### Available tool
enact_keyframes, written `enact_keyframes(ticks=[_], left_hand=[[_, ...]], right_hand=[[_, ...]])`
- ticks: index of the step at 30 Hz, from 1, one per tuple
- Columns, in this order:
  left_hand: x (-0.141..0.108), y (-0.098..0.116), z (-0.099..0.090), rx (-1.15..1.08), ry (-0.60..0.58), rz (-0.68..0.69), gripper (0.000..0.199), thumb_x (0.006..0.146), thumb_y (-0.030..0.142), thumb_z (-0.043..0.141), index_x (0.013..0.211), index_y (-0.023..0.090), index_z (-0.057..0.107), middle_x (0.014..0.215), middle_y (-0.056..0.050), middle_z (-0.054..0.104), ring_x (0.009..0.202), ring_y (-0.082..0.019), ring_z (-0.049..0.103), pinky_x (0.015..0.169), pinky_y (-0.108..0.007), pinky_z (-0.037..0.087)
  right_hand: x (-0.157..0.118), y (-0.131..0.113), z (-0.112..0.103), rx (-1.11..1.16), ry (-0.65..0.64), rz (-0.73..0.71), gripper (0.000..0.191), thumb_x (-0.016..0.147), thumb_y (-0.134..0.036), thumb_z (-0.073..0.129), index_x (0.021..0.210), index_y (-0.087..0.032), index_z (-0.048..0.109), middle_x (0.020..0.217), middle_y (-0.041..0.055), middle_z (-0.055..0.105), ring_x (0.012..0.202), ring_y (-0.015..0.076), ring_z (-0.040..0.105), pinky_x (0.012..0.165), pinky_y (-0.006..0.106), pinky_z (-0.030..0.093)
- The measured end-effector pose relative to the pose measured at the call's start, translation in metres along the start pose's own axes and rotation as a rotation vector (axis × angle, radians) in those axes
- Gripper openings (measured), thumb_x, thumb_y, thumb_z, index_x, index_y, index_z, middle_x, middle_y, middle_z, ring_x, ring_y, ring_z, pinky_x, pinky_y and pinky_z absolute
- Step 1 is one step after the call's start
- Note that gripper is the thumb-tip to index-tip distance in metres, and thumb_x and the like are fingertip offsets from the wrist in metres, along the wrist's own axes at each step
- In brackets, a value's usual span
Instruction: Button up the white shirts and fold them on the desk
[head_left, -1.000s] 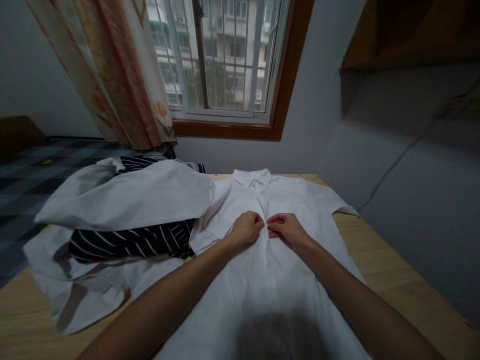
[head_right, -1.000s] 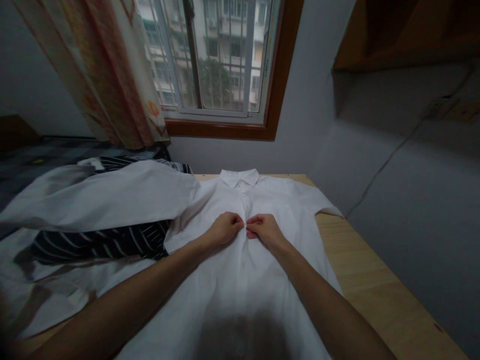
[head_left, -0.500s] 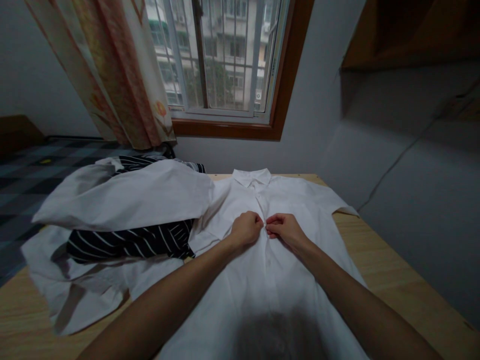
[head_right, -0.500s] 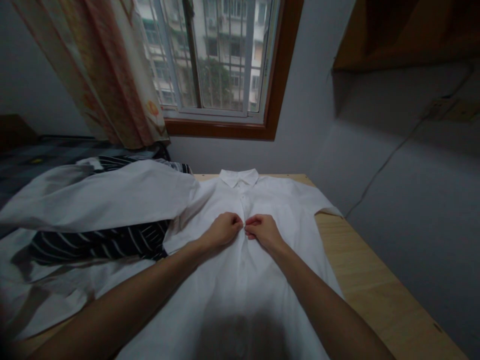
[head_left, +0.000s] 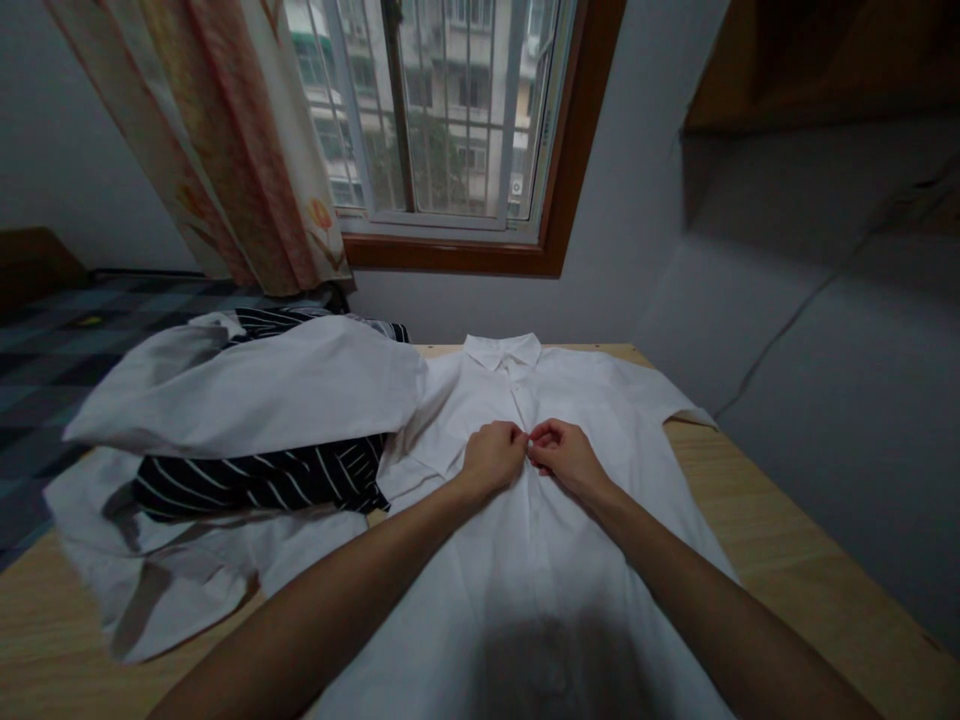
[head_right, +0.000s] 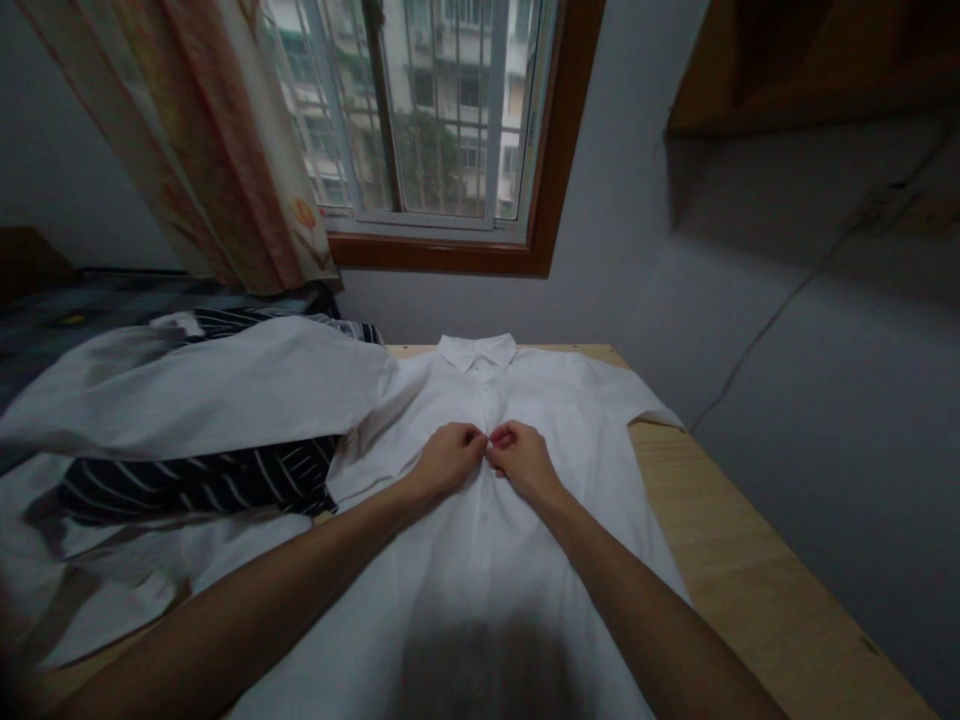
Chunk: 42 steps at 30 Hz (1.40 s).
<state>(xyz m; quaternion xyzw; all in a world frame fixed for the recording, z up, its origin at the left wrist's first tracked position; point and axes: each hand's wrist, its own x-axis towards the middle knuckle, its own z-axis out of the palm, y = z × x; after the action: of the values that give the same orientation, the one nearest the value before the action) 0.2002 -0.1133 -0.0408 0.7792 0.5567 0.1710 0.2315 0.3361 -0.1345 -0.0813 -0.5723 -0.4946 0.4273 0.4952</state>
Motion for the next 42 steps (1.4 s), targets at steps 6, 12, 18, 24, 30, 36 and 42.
enact_keyframes(ticks=[6, 12, 18, 24, 30, 36, 42], left_hand=[[0.0, 0.001, 0.003, -0.006, 0.058, 0.009, 0.025, 0.085, 0.031, 0.054, 0.082, 0.018, 0.074, 0.081, -0.007, 0.073, 0.074, -0.019, 0.064, 0.064, -0.026, 0.041], [0.004, -0.009, 0.008, -0.102, 0.076, 0.065, 0.018, 0.083, 0.024, 0.057, 0.082, 0.016, 0.073, 0.08, -0.005, 0.072, 0.071, -0.017, 0.061, 0.064, -0.025, 0.039], [0.006, -0.014, 0.01, -0.141, 0.084, 0.107, 0.017, 0.083, 0.021, 0.057, 0.081, 0.015, 0.073, 0.079, -0.004, 0.072, 0.07, -0.016, 0.06, 0.064, -0.025, 0.039], [0.005, -0.01, 0.006, -0.217, 0.083, 0.069, 0.021, 0.082, 0.02, 0.054, 0.08, 0.014, 0.073, 0.077, -0.005, 0.071, 0.07, -0.016, 0.061, 0.063, -0.025, 0.039], [0.005, -0.011, 0.01, -0.135, 0.115, 0.07, 0.023, 0.087, 0.022, 0.05, 0.079, 0.015, 0.07, 0.077, -0.005, 0.07, 0.072, -0.017, 0.06, 0.065, -0.026, 0.039], [0.004, -0.015, 0.011, 0.135, 0.136, 0.27, 0.019, 0.093, 0.019, 0.044, 0.092, 0.015, 0.063, 0.093, -0.008, 0.065, 0.086, -0.019, 0.058, 0.078, -0.03, 0.042], [0.002, -0.016, -0.001, 0.398, 0.088, 0.456, 0.02, 0.095, 0.019, 0.039, 0.096, 0.016, 0.058, 0.1, -0.009, 0.06, 0.094, -0.023, 0.054, 0.084, -0.036, 0.042]], right_hand=[[0.0, 0.001, -0.001, -0.053, -0.001, -0.085, 0.021, 0.059, -0.02, 0.063, 0.078, -0.02, 0.054, 0.057, -0.0075, 0.057, 0.043, 0.0095, 0.053, 0.037, 0.02, 0.043], [0.0, -0.005, -0.002, 0.052, 0.02, 0.088, 0.019, 0.059, -0.019, 0.065, 0.077, -0.018, 0.056, 0.056, -0.0046, 0.06, 0.047, 0.0115, 0.059, 0.039, 0.019, 0.046], [-0.002, -0.009, -0.003, -0.044, 0.01, 0.068, 0.011, 0.07, -0.027, 0.062, 0.073, -0.017, 0.059, 0.059, -0.0002, 0.061, 0.051, 0.0135, 0.06, 0.042, 0.022, 0.046], [-0.016, -0.017, -0.001, -0.632, 0.129, -0.333, 0.011, 0.084, -0.024, 0.054, 0.078, -0.019, 0.061, 0.069, 0.002, 0.065, 0.064, 0.0157, 0.058, 0.062, 0.027, 0.042], [-0.025, -0.021, 0.004, -0.859, 0.172, -0.399, 0.012, 0.088, -0.023, 0.049, 0.084, -0.02, 0.06, 0.079, 0.0036, 0.066, 0.07, 0.0175, 0.058, 0.066, 0.028, 0.037], [-0.008, -0.009, -0.002, -0.475, 0.076, -0.251, 0.011, 0.081, -0.027, 0.052, 0.077, -0.019, 0.059, 0.069, -0.0002, 0.061, 0.065, 0.0154, 0.053, 0.062, 0.027, 0.038], [0.005, 0.0, -0.006, -0.293, -0.007, -0.216, 0.013, 0.075, -0.031, 0.055, 0.071, -0.019, 0.058, 0.065, -0.002, 0.057, 0.062, 0.0142, 0.052, 0.061, 0.026, 0.042]])
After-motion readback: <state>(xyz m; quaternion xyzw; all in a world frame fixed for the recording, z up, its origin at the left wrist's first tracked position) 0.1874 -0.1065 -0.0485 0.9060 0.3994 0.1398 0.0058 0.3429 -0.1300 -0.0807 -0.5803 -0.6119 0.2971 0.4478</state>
